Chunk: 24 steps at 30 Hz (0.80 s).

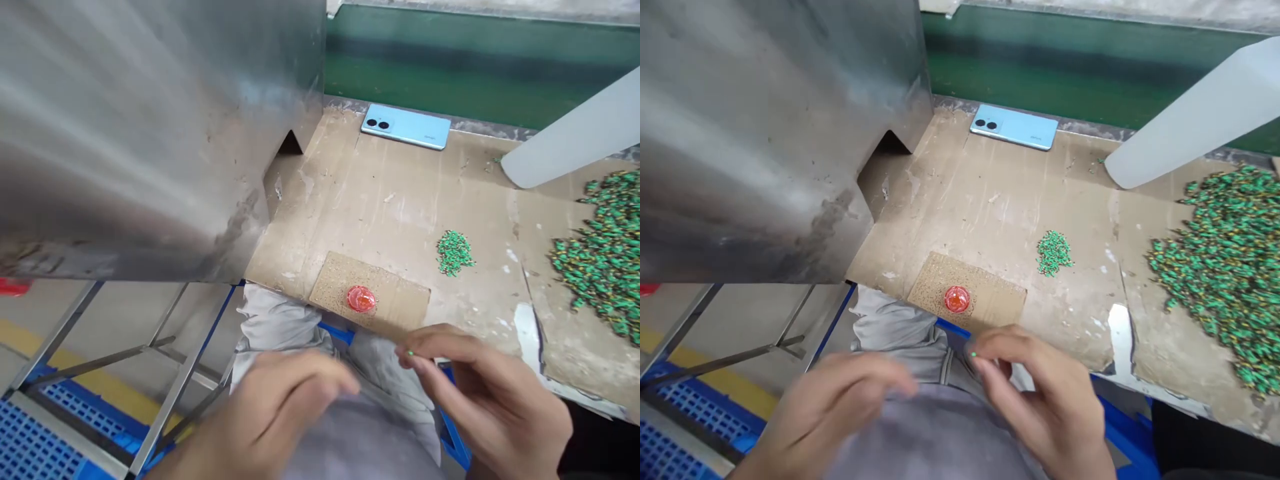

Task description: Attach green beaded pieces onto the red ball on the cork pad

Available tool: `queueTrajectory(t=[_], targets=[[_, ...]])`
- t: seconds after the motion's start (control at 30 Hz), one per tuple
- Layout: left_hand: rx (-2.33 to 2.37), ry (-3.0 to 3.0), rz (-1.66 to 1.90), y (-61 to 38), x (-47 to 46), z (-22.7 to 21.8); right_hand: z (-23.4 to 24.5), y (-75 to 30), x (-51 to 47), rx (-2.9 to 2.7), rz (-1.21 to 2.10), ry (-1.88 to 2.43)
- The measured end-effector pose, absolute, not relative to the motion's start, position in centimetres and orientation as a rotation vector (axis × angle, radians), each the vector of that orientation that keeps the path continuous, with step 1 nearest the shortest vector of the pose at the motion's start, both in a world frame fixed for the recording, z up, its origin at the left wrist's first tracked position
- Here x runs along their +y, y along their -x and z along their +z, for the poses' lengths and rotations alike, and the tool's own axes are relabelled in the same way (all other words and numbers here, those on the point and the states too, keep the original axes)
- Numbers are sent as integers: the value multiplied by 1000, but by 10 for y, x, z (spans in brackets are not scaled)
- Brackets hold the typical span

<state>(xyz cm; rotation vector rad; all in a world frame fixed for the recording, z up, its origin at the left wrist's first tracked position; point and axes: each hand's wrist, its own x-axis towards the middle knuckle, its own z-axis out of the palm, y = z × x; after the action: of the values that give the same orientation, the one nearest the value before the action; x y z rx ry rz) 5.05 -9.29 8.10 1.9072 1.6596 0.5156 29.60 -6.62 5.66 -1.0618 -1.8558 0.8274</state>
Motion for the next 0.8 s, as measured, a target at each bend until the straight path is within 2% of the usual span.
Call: queueTrajectory(t=[0.13,0.43,0.7,0.8], targets=[[1180,-1570,531,-55,-89,85,57,-280,-66,-2138,805,858],[1126,-1661,493,-54,-83,87,40,-279,-79,-2212,583,780],[1024,-1892,680,-53,-78,80,46,-281,-71,-2102,766,754],[1007,-1904,707,-53,-77,77,46,-284,-71,-2135,744,736]])
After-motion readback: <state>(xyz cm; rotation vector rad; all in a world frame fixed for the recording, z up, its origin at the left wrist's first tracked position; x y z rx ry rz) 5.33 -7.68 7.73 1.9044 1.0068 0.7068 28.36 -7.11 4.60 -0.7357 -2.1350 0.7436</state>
